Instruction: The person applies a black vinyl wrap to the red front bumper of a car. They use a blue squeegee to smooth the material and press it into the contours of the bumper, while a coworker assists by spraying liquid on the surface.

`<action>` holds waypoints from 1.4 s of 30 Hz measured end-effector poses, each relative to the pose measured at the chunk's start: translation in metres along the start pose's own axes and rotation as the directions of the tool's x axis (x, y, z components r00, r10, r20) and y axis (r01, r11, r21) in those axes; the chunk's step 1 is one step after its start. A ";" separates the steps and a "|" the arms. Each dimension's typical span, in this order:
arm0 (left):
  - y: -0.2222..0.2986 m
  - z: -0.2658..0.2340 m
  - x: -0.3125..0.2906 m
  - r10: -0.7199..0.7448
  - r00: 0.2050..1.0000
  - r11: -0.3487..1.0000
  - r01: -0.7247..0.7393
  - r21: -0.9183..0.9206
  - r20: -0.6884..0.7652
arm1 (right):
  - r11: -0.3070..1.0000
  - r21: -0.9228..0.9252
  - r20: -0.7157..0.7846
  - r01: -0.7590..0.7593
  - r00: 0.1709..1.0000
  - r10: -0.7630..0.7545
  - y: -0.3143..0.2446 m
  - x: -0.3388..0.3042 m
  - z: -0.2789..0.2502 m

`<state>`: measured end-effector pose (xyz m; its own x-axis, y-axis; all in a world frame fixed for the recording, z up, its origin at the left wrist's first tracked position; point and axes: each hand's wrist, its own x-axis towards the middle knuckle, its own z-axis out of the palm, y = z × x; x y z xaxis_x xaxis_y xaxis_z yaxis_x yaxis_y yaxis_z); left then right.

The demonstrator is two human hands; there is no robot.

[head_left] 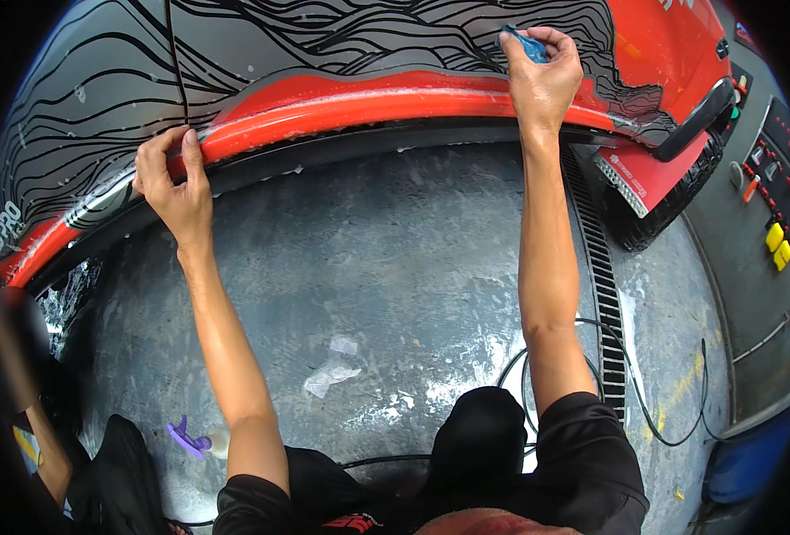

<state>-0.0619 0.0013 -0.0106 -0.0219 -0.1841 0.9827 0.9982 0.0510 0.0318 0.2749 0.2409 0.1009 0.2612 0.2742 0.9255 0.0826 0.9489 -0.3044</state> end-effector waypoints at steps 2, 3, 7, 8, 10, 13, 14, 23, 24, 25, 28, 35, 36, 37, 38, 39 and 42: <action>-0.003 -0.001 0.000 -0.001 1.000 1.000 0.001 0.000 0.001 | 0.997 0.054 0.083 0.053 0.995 -0.057 -0.005 -0.014 0.006; -0.005 -0.001 -0.002 -0.027 1.000 1.000 0.027 -0.010 0.011 | 0.997 0.036 0.100 0.067 0.993 -0.070 -0.008 -0.018 0.009; -0.008 0.001 -0.005 -0.071 0.997 0.995 0.072 -0.068 0.022 | 1.000 0.012 -0.002 0.016 1.000 -0.016 -0.004 -0.005 0.006; -0.008 0.001 -0.005 -0.067 0.998 0.995 0.068 -0.077 0.017 | 1.000 0.012 0.041 0.024 0.999 -0.025 -0.006 -0.009 0.007; -0.007 0.000 -0.005 -0.059 0.998 0.997 0.059 -0.052 0.015 | 0.999 0.010 0.125 0.043 0.991 -0.044 -0.012 -0.019 0.007; -0.007 0.001 -0.004 -0.060 0.998 0.997 0.060 -0.038 0.009 | 0.997 0.069 0.039 0.016 0.999 -0.019 -0.002 -0.005 0.007; -0.008 0.001 -0.004 -0.064 0.998 0.997 0.065 -0.034 0.008 | 0.998 0.070 0.004 -0.001 1.000 0.001 -0.003 -0.003 0.007; -0.008 -0.001 -0.005 -0.060 0.998 0.996 0.061 -0.058 0.016 | 0.998 0.000 0.100 0.064 0.993 -0.064 -0.014 -0.018 0.009; -0.009 -0.003 -0.005 -0.050 0.999 0.998 0.051 -0.046 0.015 | 0.995 -0.019 0.146 0.096 0.985 -0.092 -0.016 -0.022 0.011; -0.008 -0.001 -0.005 -0.045 0.999 0.998 0.045 -0.047 0.010 | 0.997 0.073 0.132 0.026 0.991 -0.035 -0.014 -0.014 0.009; -0.009 0.002 -0.006 -0.049 0.999 0.997 0.049 -0.059 0.008 | 0.997 0.077 0.035 -0.004 0.999 0.001 -0.015 -0.009 0.010; -0.010 0.003 -0.007 -0.051 0.999 0.998 0.051 -0.047 0.003 | 0.996 0.066 0.041 0.062 0.997 -0.065 -0.007 0.009 0.009; -0.010 0.003 -0.007 -0.052 0.999 0.998 0.052 -0.047 0.002 | 0.993 0.027 0.135 0.119 0.983 -0.122 -0.006 0.003 0.013; -0.010 0.002 -0.008 -0.052 0.999 0.997 0.052 -0.050 0.002 | 0.988 -0.005 0.157 0.158 0.975 -0.155 -0.013 -0.003 0.014; -0.009 0.002 -0.008 -0.051 0.999 0.997 0.051 -0.052 0.001 | 0.980 -0.036 0.181 0.196 0.966 -0.187 -0.018 -0.007 0.014; -0.009 0.002 -0.008 -0.052 0.999 0.998 0.052 -0.040 0.000 | 0.991 0.039 0.111 0.129 0.985 -0.133 -0.006 0.003 0.014; -0.008 0.002 -0.008 -0.063 0.998 0.997 0.062 -0.037 -0.001 | 0.996 0.021 0.085 0.084 0.993 -0.085 0.000 0.011 0.009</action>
<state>-0.0698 0.0048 -0.0186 -0.0842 -0.1883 0.9785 0.9963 0.0034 0.0864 0.2694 0.2450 0.1129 0.1710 0.2046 0.9638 0.0838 0.9716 -0.2211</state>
